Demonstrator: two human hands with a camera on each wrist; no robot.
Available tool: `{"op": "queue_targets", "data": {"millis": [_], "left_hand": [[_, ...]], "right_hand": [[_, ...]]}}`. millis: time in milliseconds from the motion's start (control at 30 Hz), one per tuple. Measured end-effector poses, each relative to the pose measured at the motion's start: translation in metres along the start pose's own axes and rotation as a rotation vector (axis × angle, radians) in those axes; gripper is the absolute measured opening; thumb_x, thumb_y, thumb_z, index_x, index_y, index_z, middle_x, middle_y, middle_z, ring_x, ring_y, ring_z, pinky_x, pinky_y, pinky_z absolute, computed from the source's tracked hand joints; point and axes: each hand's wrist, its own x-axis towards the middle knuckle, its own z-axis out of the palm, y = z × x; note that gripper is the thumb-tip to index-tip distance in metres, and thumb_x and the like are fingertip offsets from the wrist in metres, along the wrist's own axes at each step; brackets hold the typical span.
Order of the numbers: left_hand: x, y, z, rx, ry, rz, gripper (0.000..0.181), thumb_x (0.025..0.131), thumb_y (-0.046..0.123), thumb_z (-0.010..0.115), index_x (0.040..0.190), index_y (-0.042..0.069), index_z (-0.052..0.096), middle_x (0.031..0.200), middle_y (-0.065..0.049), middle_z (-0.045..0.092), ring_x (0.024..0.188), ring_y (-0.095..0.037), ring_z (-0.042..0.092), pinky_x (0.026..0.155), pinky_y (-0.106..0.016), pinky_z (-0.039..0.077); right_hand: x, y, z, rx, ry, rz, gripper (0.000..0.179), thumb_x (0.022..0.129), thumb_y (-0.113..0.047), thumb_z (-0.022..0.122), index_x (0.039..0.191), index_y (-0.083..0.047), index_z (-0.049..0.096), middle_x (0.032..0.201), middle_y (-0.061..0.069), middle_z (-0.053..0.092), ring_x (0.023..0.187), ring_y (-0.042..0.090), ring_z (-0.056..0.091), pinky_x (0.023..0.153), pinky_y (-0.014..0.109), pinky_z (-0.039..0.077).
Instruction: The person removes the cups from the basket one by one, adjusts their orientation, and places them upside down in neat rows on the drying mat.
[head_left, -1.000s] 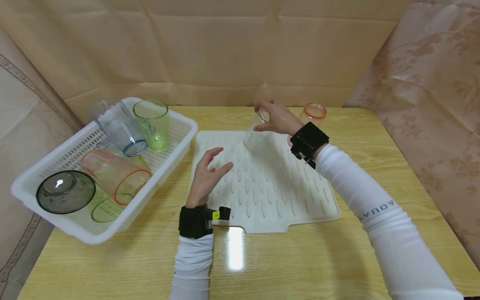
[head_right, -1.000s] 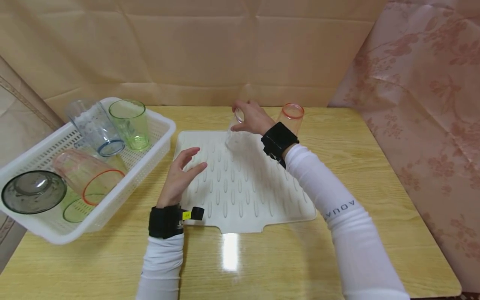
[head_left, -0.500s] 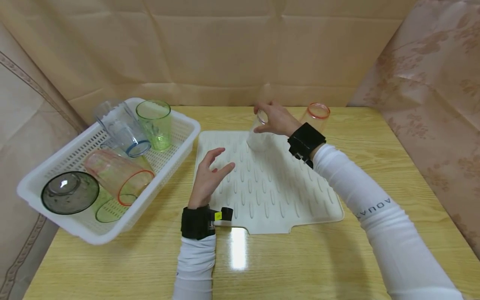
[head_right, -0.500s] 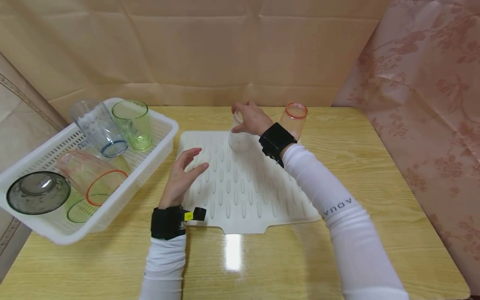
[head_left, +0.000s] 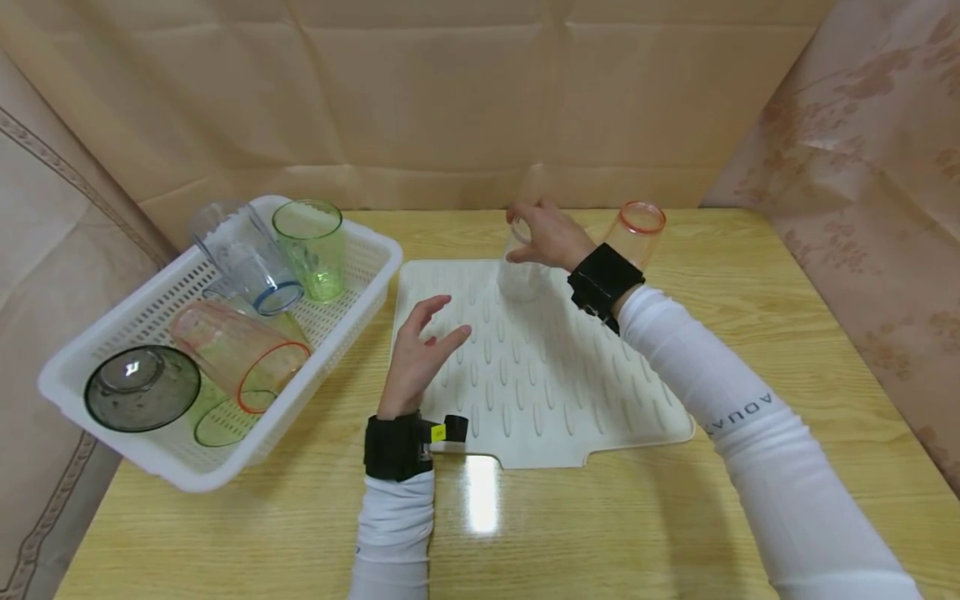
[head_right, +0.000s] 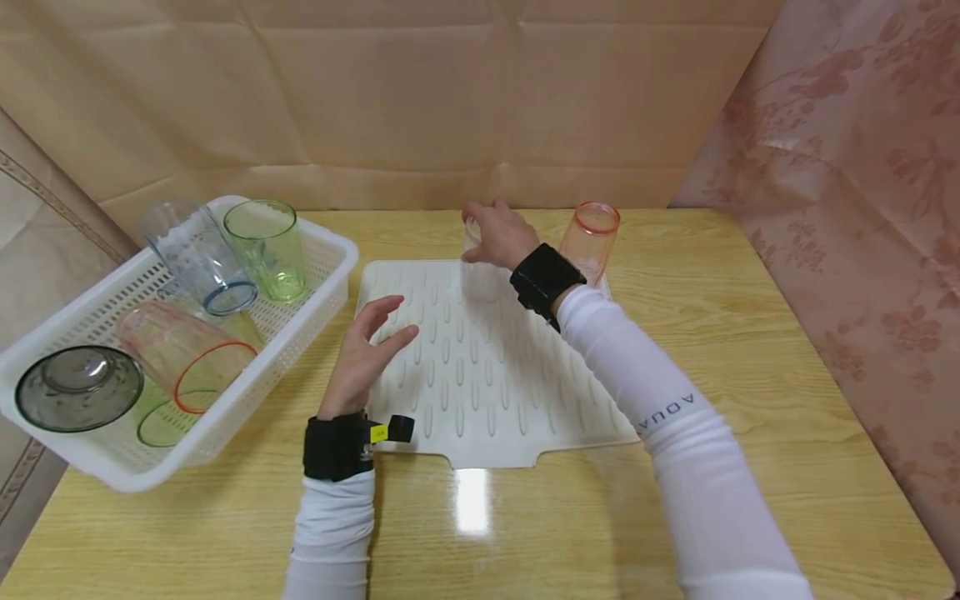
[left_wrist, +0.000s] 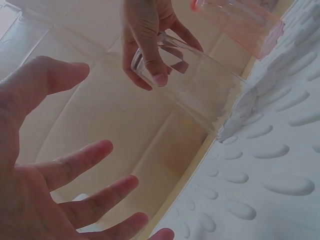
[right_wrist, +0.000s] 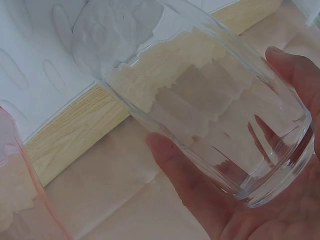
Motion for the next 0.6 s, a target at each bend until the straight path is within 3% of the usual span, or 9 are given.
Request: {"op": "queue_targets", "data": {"millis": [400,600], "left_hand": [[-0.002,0.0,-0.002,0.003,-0.013,0.002,0.049,0.082,0.024,0.067,0.127,0.016,0.049,0.139,-0.007,0.041,0.134,-0.024,0.023,0.108,-0.052,0.025],[-0.014,0.023,-0.004,0.006,-0.032,-0.02,0.049,0.084,0.018,0.065,0.129,0.009,0.046,0.141,-0.013,0.039,0.134,-0.028,0.022,0.109,-0.053,0.023]], "right_hand": [[-0.002,0.001,0.006,0.019,0.064,0.038,0.072,0.073,-0.028,0.076,0.134,-0.017,0.038,0.131,0.023,0.037,0.113,0.038,0.044,0.087,0.057,0.045],[-0.002,0.001,0.01,0.054,0.093,0.052,0.073,0.073,-0.028,0.076,0.133,-0.014,0.037,0.129,0.022,0.038,0.113,0.036,0.043,0.088,0.056,0.044]]}}
